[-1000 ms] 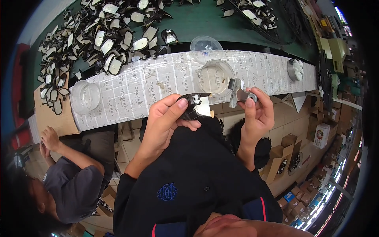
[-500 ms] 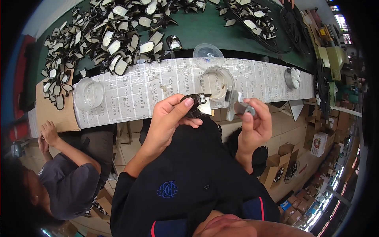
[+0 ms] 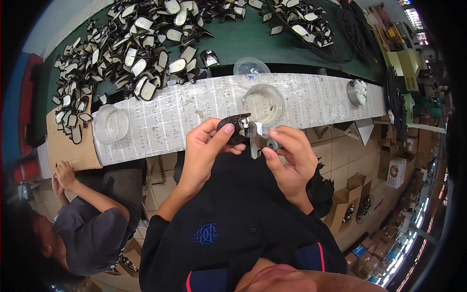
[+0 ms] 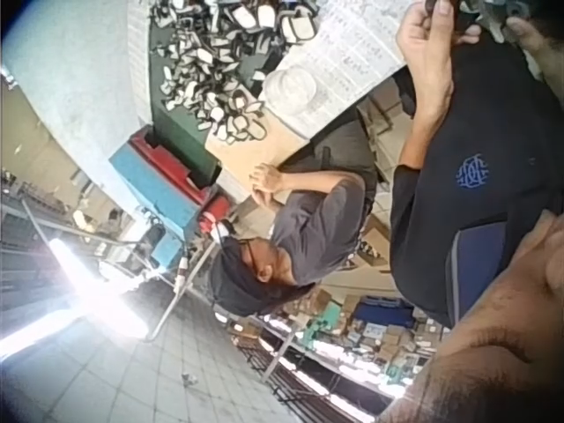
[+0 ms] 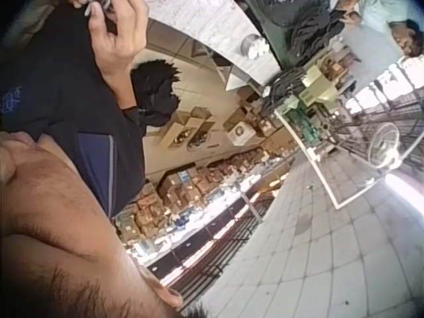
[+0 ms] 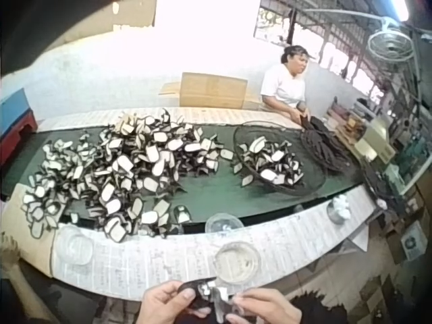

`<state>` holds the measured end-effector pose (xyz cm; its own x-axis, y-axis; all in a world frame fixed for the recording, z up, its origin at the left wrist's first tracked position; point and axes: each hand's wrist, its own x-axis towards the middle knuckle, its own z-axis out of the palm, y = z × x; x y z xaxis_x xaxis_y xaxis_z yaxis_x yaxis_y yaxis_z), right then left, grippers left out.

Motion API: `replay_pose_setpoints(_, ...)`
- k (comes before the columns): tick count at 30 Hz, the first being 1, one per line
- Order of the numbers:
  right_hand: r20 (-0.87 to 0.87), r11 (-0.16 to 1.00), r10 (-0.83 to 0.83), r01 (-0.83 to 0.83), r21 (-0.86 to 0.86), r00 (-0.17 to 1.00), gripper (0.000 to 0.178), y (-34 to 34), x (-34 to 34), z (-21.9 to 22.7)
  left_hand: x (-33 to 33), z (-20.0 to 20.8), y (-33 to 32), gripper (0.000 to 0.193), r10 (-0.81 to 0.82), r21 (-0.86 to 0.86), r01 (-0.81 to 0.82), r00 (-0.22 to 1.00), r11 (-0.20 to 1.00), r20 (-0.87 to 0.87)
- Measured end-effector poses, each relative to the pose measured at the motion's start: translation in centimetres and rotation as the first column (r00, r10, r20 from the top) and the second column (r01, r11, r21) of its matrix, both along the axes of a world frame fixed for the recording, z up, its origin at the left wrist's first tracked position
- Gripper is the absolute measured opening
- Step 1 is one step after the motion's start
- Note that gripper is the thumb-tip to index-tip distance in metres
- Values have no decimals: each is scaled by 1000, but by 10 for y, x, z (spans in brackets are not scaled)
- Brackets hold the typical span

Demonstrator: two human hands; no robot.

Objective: Applying adhesive and assembling small components of shoes at a manufacturing workbench.

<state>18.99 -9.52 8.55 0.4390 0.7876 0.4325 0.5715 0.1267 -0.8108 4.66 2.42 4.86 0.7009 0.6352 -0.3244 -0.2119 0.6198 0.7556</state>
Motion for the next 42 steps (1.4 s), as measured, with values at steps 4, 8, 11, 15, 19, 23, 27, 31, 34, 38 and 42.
replay_pose_setpoints(4,9,1000,17,-17,-22,1000,34,2,-2,1,1,-1,-1,25,1,4,-1,1000,1000,-10)
replay_pose_setpoints(8,10,999,29,-29,-15,1000,35,4,-2,-1,2,-1,-1,24,8,18,-8,1000,1000,-20)
replay_pose_setpoints(11,20,1000,17,-17,-23,1000,36,4,-3,-1,2,-2,-1,24,11,30,-10,1000,999,-25)
replay_pose_setpoints(15,38,999,5,-3,-36,999,36,4,-2,-1,3,-1,-1,23,22,41,-21,999,999,-34)
replay_pose_setpoints(19,65,999,-25,28,-43,998,35,3,-1,-1,3,-3,1,23,17,28,-16,1000,999,-22)
replay_pose_setpoints(23,89,998,-47,51,-42,995,35,2,0,-3,4,-4,2,24,17,59,-16,999,998,-31)
replay_pose_setpoints(27,125,997,-63,67,-25,990,35,0,3,-3,4,-4,2,24,21,82,-18,999,996,-38)
replay_pose_setpoints(31,114,994,-102,105,-22,988,36,-3,6,-2,4,-4,1,25,29,70,-26,998,997,-51)
replay_pose_setpoints(34,98,995,-98,100,-11,990,36,-3,6,-2,5,-5,1,25,27,79,-22,998,997,-57)
replay_pose_setpoints(38,98,999,-50,51,-8,994,36,1,3,-1,7,-3,0,22,25,42,-23,999,999,-38)
replay_pose_setpoints(42,131,1000,-26,26,-1,991,35,4,2,-4,8,-3,0,22,28,44,-26,999,999,-42)
